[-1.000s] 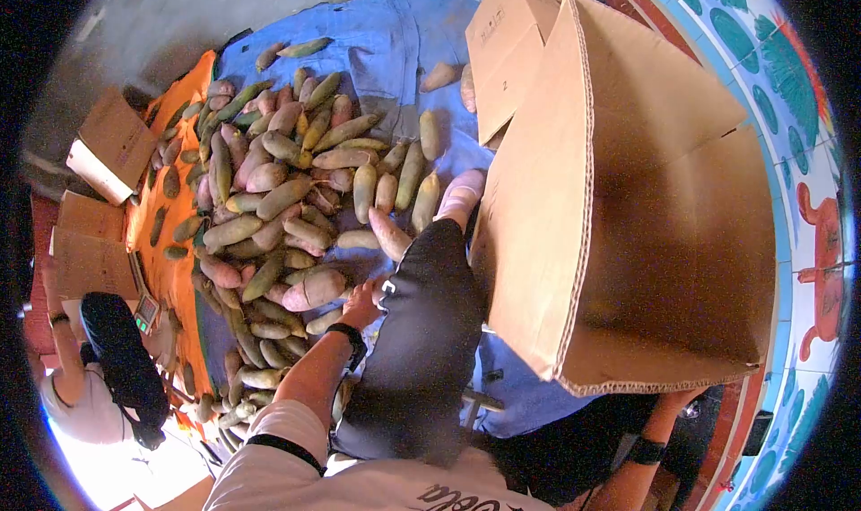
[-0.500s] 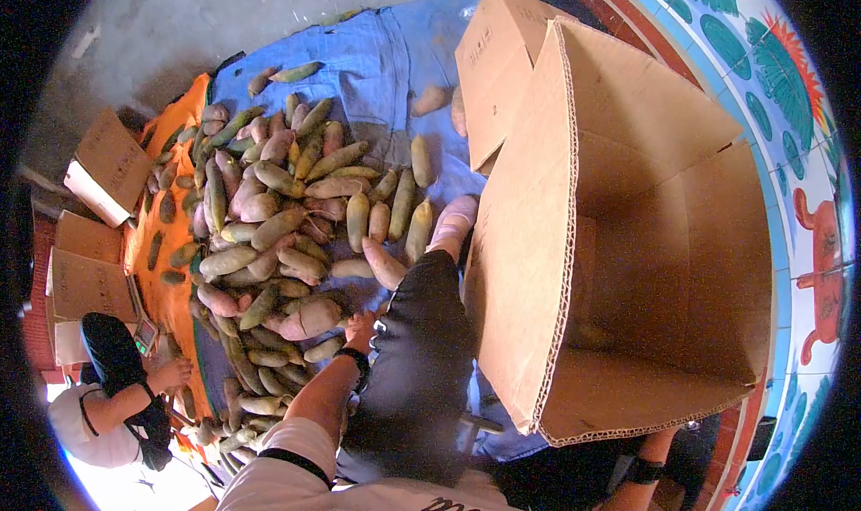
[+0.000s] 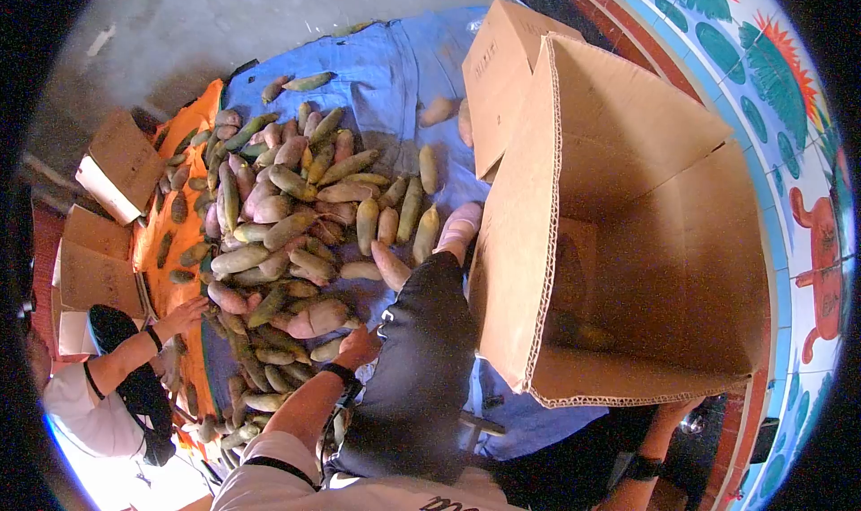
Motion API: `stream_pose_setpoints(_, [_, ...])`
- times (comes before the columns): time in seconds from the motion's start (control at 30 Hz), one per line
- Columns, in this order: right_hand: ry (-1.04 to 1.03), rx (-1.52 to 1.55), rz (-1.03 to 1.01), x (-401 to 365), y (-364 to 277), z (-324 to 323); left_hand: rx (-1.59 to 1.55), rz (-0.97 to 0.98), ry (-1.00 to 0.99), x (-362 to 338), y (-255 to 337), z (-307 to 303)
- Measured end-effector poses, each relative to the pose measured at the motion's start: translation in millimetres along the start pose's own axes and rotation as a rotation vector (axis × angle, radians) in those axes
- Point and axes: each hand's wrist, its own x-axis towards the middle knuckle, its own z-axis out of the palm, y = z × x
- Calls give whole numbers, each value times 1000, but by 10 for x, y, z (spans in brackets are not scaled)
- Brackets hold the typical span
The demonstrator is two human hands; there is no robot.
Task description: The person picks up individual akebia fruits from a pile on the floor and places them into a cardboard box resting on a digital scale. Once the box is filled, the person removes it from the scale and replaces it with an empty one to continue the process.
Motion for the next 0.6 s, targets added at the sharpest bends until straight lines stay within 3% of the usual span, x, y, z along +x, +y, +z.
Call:
stream_pose_setpoints(0.13, [-133, 548, 364, 94, -35, -3, -79, -23, 67, -439, 114, -272])
stream_pose_setpoints(0.23, [-66, 672, 519, 506, -708, -176, -61, -37, 4, -528, -2, -329])
stream_pose_setpoints(0.3, [-62, 731, 561, 505, -680, -121, -43, 65, 52, -588, -84, -357])
stream_pose_setpoints(0.43, [-105, 774, 600, 507, -682, -111, -129, 48, 70, -445, -451, -247])
stream_pose_setpoints(0.53, [-91, 791, 526, 606, -854, -189, -122, 9, 146, -855, -246, -678])
stream_pose_setpoints(0.6, [-89, 918, 603, 648, -923, -223, -345, -28, 207, -999, -203, -857])
